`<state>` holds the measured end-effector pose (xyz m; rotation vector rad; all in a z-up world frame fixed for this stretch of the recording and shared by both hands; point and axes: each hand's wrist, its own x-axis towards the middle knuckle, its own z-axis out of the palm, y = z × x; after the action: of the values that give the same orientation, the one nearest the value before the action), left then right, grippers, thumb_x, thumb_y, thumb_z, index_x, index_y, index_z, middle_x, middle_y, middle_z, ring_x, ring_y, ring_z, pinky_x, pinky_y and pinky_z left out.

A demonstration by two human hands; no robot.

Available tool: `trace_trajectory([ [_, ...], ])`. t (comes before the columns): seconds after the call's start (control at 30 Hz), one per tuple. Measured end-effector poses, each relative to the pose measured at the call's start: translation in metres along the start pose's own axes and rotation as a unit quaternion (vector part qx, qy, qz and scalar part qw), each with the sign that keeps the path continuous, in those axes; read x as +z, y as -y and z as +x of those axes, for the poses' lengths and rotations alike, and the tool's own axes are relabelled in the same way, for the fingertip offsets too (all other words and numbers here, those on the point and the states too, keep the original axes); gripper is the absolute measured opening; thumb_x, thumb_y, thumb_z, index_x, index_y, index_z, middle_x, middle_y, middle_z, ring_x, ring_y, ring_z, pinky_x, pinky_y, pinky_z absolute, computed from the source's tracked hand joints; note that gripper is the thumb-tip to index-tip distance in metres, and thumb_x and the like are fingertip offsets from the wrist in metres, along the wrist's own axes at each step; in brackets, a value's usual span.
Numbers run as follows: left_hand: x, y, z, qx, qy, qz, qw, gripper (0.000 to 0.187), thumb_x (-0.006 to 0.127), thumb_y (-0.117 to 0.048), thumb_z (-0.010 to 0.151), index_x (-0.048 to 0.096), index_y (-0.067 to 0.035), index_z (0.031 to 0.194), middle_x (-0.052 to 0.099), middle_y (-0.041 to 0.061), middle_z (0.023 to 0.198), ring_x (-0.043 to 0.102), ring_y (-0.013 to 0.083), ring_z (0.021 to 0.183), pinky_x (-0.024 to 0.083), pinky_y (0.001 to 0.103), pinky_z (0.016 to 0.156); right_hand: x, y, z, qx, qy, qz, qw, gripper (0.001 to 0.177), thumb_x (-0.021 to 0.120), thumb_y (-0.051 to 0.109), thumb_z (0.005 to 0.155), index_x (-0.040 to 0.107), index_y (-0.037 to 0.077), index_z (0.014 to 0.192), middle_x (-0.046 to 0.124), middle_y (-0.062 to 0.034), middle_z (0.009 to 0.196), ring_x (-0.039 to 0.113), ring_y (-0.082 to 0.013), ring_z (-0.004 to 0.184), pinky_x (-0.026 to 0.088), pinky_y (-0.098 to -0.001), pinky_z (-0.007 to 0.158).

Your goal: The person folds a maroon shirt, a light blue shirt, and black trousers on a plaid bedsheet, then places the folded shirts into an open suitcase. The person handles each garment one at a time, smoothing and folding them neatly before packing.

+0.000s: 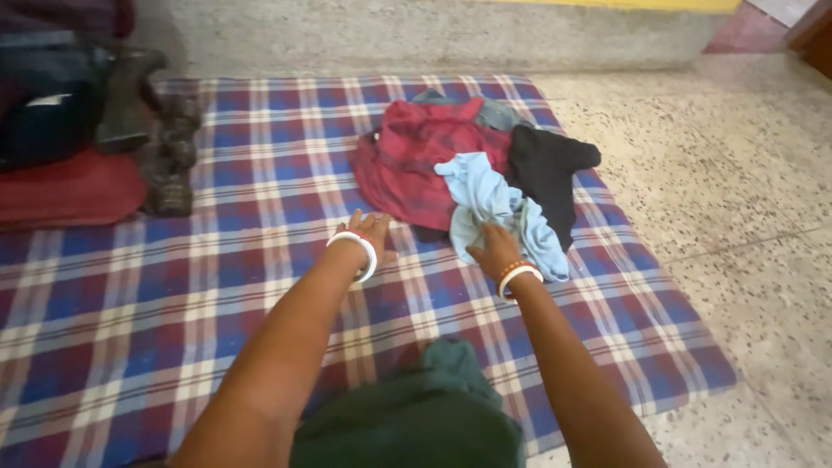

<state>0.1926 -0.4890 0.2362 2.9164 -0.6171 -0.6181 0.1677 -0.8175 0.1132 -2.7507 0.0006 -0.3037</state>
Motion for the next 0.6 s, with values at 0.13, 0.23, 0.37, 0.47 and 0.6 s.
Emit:
trace_trajectory([
  [0.13, 0.025, -0.031, 0.050, 0.014, -0.029, -0.007, 0.999, 0.098, 0.067, -0.055, 0.091, 0.013, -0.017, 0.164, 0.017, 0.010, 0.171, 0.009, 0.0354, 0.158, 0.019, 0.054, 0.125, -0.016, -0.038, -0.017, 0.059, -0.065, -0.034, 0.996, 0.067, 0.073, 0.034, 0.085, 0.054, 0.010, 0.144, 0.053, -0.0196, 0.147, 0.047, -0.0412, 0.137, 0.038, -0.0486, 0.114],
  [0.23, 0.048, -0.045, 0.099, 0.009, -0.061, -0.064, 0.996, 0.100, 0.066, -0.057, 0.091, 0.014, -0.012, 0.164, 0.023, 0.018, 0.167, 0.016, 0.0364, 0.157, 0.021, 0.050, 0.125, -0.029, -0.047, -0.017, 0.088, -0.103, -0.078, 0.988, 0.063, 0.074, 0.035, 0.085, 0.057, 0.022, 0.143, 0.051, -0.0176, 0.149, 0.043, -0.0411, 0.141, 0.037, -0.0530, 0.114],
  [0.37, 0.092, -0.059, 0.171, 0.011, -0.112, -0.219, 0.969, 0.094, 0.069, -0.050, 0.090, 0.024, -0.004, 0.159, 0.035, 0.023, 0.161, 0.034, 0.0400, 0.149, 0.031, 0.044, 0.121, -0.042, -0.037, 0.001, 0.099, -0.140, -0.092, 0.981, 0.064, 0.076, 0.043, 0.085, 0.057, 0.028, 0.144, 0.044, -0.0173, 0.156, 0.034, -0.0459, 0.146, 0.031, -0.0637, 0.114],
  [0.47, 0.128, -0.074, 0.218, 0.000, -0.113, -0.352, 0.929, 0.085, 0.068, -0.042, 0.092, 0.029, -0.004, 0.157, 0.042, 0.026, 0.155, 0.041, 0.0397, 0.145, 0.035, 0.042, 0.118, -0.050, -0.023, 0.018, 0.171, -0.100, -0.030, 0.980, 0.077, 0.076, 0.060, 0.080, 0.054, 0.028, 0.147, 0.036, -0.0185, 0.159, 0.026, -0.0483, 0.148, 0.029, -0.0660, 0.112],
  [0.6, 0.161, -0.105, 0.258, 0.010, -0.134, -0.441, 0.887, 0.076, 0.064, -0.036, 0.093, 0.036, -0.004, 0.155, 0.048, 0.027, 0.152, 0.046, 0.0403, 0.142, 0.038, 0.044, 0.116, -0.049, -0.003, 0.039, 0.264, -0.060, -0.005, 0.963, 0.092, 0.073, 0.074, 0.074, 0.047, 0.029, 0.151, 0.030, -0.0176, 0.162, 0.019, -0.0459, 0.149, 0.026, -0.0702, 0.110],
])
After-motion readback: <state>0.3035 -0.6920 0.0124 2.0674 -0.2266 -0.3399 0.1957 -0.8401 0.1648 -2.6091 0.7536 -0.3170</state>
